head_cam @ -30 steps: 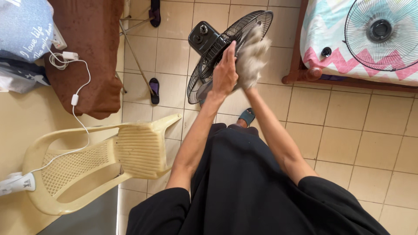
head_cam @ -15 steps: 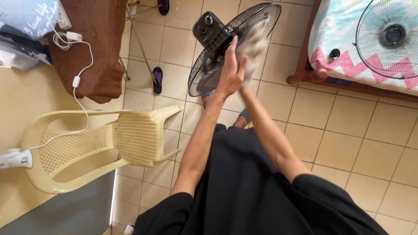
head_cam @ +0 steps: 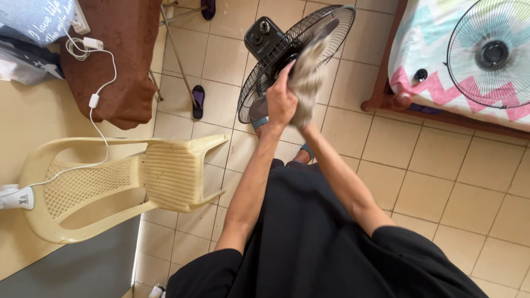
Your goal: The person sits on the floor and cleans a disassembled pedestal fan. They wipe the fan blades and central hub with a cloth, set the blade assembly aside, wipe the fan guard and motor housing, then clean a small round black cap component with the cloth.
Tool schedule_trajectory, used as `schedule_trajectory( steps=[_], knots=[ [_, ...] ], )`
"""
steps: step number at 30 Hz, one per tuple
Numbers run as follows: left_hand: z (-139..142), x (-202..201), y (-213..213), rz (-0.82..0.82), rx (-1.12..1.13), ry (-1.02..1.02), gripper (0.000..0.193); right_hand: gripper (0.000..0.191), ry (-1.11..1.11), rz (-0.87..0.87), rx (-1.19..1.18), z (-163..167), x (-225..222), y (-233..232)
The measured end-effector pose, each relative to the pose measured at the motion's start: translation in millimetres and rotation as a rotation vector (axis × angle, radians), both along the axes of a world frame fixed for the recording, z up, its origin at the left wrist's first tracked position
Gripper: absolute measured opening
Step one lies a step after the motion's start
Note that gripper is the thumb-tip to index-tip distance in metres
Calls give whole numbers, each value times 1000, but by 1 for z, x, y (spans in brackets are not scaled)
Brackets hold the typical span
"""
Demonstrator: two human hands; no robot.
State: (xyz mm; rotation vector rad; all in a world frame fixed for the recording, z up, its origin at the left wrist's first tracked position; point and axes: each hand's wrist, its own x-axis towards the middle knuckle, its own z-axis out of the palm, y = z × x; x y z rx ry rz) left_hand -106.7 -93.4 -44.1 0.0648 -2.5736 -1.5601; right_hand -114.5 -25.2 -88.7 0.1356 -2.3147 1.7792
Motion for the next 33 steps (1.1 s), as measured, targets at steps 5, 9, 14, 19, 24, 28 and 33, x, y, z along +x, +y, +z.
schedule_trajectory(
  steps=[5, 9, 14, 19, 24, 28, 33],
  knots=[
    [-3, 5, -15, -112, 124, 116, 36, 61, 39, 21, 324, 1, -10, 14],
    [-12, 2, -9, -115, 174, -9, 34, 61, -134, -112, 313, 15, -40, 22],
    [-16, -9, -21, -127, 291, -145, 39, 61, 115, 54, 72, 28, 13, -3],
    [-15, -5, -23, -91, 198, -104, 42, 63, 10, 53, 592, 18, -9, 5],
    [-5, -4, -6, -73, 101, -156, 43, 66, -130, -123, 175, 2, -22, 2],
    [3, -13, -3, -36, -43, 48, 32, 69, -77, 112, -105, -2, 31, -14],
    [4, -15, -4, -43, -89, 6, 39, 71, -29, -8, 503, 4, -14, 7]
  ],
)
